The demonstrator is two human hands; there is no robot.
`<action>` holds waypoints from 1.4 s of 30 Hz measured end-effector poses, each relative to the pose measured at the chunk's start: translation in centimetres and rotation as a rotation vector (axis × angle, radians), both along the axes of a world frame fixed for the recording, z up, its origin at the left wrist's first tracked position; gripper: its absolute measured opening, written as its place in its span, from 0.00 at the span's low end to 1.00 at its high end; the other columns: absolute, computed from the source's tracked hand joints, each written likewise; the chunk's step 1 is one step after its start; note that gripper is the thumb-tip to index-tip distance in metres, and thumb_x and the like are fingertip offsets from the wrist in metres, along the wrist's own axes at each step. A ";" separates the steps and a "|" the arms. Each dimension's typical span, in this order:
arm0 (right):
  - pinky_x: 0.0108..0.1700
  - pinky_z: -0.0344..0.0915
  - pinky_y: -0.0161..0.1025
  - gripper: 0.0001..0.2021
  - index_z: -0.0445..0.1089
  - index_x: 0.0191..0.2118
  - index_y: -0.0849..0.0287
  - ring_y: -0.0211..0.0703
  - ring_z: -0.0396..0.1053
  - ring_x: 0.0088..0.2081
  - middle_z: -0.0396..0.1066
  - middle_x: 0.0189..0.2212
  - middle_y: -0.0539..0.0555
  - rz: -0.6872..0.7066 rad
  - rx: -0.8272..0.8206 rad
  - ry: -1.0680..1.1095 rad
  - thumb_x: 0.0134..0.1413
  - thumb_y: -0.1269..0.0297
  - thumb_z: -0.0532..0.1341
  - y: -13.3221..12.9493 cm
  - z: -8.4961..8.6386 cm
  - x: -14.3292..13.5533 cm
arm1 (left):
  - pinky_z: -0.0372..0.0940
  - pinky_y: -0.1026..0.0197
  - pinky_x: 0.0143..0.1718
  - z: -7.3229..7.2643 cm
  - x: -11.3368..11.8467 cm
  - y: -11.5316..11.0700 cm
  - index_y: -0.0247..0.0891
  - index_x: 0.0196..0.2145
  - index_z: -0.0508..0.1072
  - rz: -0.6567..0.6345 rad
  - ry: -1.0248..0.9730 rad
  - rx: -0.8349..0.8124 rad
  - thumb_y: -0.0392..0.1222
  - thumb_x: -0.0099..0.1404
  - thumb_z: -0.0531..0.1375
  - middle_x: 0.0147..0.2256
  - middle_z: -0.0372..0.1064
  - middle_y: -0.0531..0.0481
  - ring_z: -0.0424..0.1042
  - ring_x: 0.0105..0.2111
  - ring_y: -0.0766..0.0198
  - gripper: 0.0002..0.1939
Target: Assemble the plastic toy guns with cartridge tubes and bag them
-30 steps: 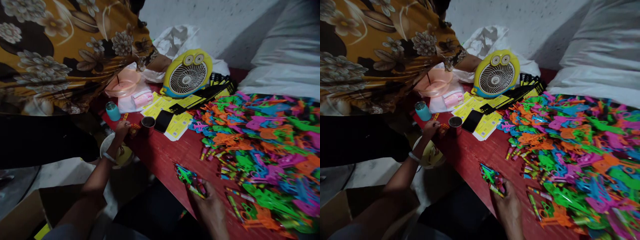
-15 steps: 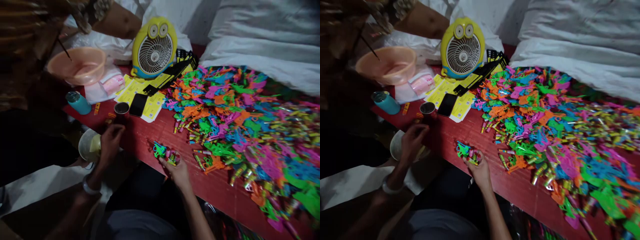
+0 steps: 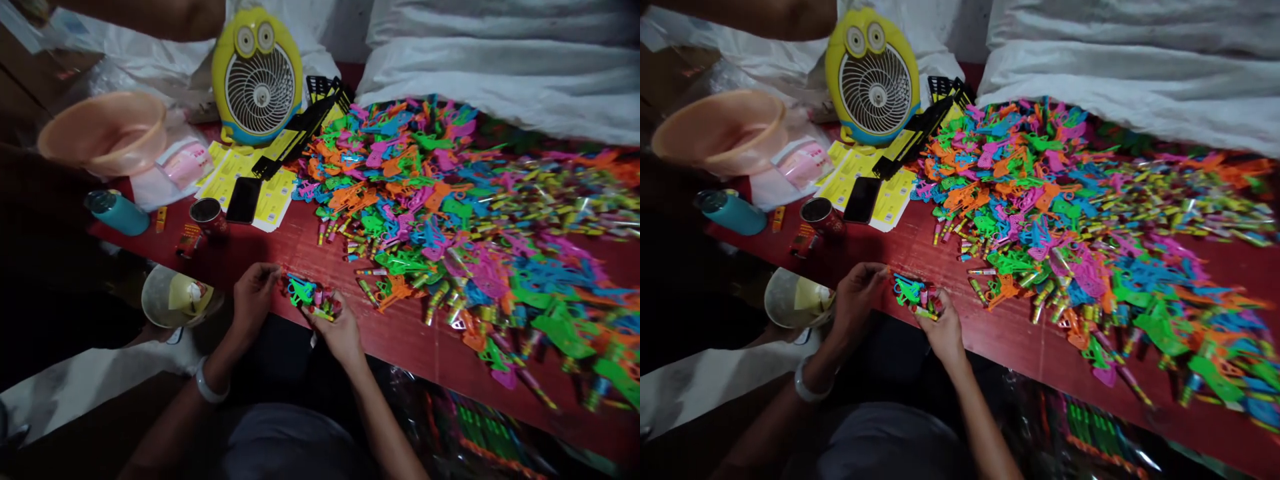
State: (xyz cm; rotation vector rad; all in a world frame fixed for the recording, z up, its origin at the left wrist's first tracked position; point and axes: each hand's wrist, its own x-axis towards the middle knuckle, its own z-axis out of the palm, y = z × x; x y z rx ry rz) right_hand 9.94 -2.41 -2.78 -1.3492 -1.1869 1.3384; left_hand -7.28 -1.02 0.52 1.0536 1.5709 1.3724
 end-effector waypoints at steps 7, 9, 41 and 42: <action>0.36 0.70 0.39 0.17 0.65 0.35 0.54 0.43 0.72 0.31 0.75 0.30 0.49 0.013 -0.040 0.031 0.43 0.56 0.71 -0.1 0.0 0.3 | 0.67 0.64 0.32 0.7 1.1 -0.1 0.39 0.32 0.76 0.000 -0.014 -0.034 0.48 0.61 0.65 0.28 0.74 0.53 0.72 0.28 0.65 0.10; 0.36 0.70 0.39 0.17 0.65 0.34 0.54 0.43 0.72 0.31 0.74 0.30 0.49 0.004 -0.043 0.051 0.43 0.56 0.71 -0.1 0.0 0.4 | 0.67 0.64 0.31 0.9 1.2 0.0 0.38 0.33 0.77 0.002 -0.007 -0.040 0.48 0.62 0.65 0.28 0.74 0.52 0.72 0.28 0.65 0.10; 0.34 0.68 0.36 0.11 0.67 0.34 0.55 0.41 0.70 0.30 0.73 0.29 0.49 -0.016 0.111 -0.084 0.47 0.59 0.67 0.1 -0.1 0.4 | 0.65 0.65 0.33 1.0 2.0 0.5 0.37 0.31 0.76 0.011 -0.015 -0.037 0.47 0.61 0.65 0.28 0.74 0.52 0.71 0.30 0.66 0.10; 0.34 0.68 0.36 0.10 0.67 0.34 0.55 0.41 0.70 0.29 0.73 0.29 0.48 -0.017 0.116 -0.087 0.48 0.59 0.67 0.1 0.0 0.5 | 0.65 0.65 0.32 1.2 2.0 0.6 0.37 0.31 0.76 0.018 -0.039 -0.045 0.47 0.61 0.65 0.28 0.74 0.52 0.71 0.29 0.66 0.10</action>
